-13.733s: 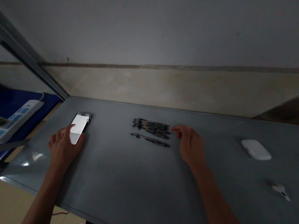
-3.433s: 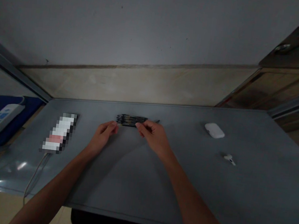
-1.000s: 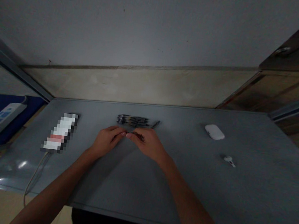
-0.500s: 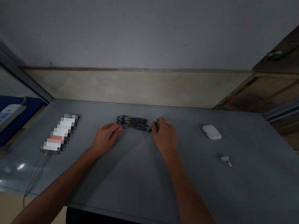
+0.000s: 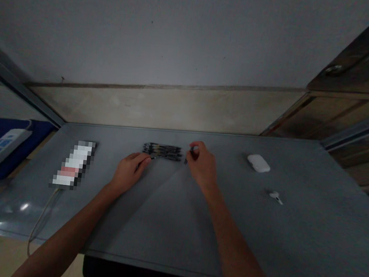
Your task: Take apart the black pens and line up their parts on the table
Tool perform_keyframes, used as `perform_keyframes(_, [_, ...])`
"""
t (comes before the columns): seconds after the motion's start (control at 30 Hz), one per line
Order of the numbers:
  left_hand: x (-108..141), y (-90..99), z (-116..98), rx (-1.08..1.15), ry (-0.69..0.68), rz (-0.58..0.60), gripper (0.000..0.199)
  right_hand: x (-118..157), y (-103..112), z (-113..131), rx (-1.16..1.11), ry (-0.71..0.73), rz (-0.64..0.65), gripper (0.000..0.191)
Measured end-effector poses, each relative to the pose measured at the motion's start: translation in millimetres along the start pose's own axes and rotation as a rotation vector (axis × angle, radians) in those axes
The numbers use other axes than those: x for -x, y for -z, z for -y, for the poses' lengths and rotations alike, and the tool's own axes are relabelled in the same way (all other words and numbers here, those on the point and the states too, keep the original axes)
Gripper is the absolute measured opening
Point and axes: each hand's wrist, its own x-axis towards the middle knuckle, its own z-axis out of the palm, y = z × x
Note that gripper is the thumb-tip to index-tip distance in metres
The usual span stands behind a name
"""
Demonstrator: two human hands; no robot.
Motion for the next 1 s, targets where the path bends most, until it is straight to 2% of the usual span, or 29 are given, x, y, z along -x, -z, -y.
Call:
perform_keyframes(0.07, [0.2, -0.8, 0.6, -0.008, -0.002, -0.001, 0.031, 1.4, -0.7, 7.4, -0.268, -0.026, 0.036, 0.035])
perform_keyframes(0.1, [0.3, -1.2, 0.7, -0.012, -0.002, -0.001, 0.031, 2.6, -1.8, 11.5, -0.403, -0.046, 0.072, 0.036])
perform_keyframes(0.17, [0.5, -1.8, 0.7, -0.016, -0.006, -0.001, 0.030, 5.5, -5.3, 18.6, -0.605, -0.087, 0.124, 0.028])
perform_keyframes(0.27, [0.5, -1.9, -0.1, -0.020, -0.016, -0.001, 0.030, 9.0, -10.9, 23.2, -0.739, -0.134, 0.163, 0.021])
perform_keyframes(0.67, [-0.2, -0.2, 0.0, -0.023, -0.004, -0.006, 0.030, 9.8, -11.4, 24.8, -0.763, -0.131, 0.193, 0.020])
perform_keyframes(1.0, [-1.1, -0.5, -0.4, -0.016, 0.003, 0.003, 0.030, 10.6, -5.3, 29.8, -0.670, -0.111, 0.207, 0.018])
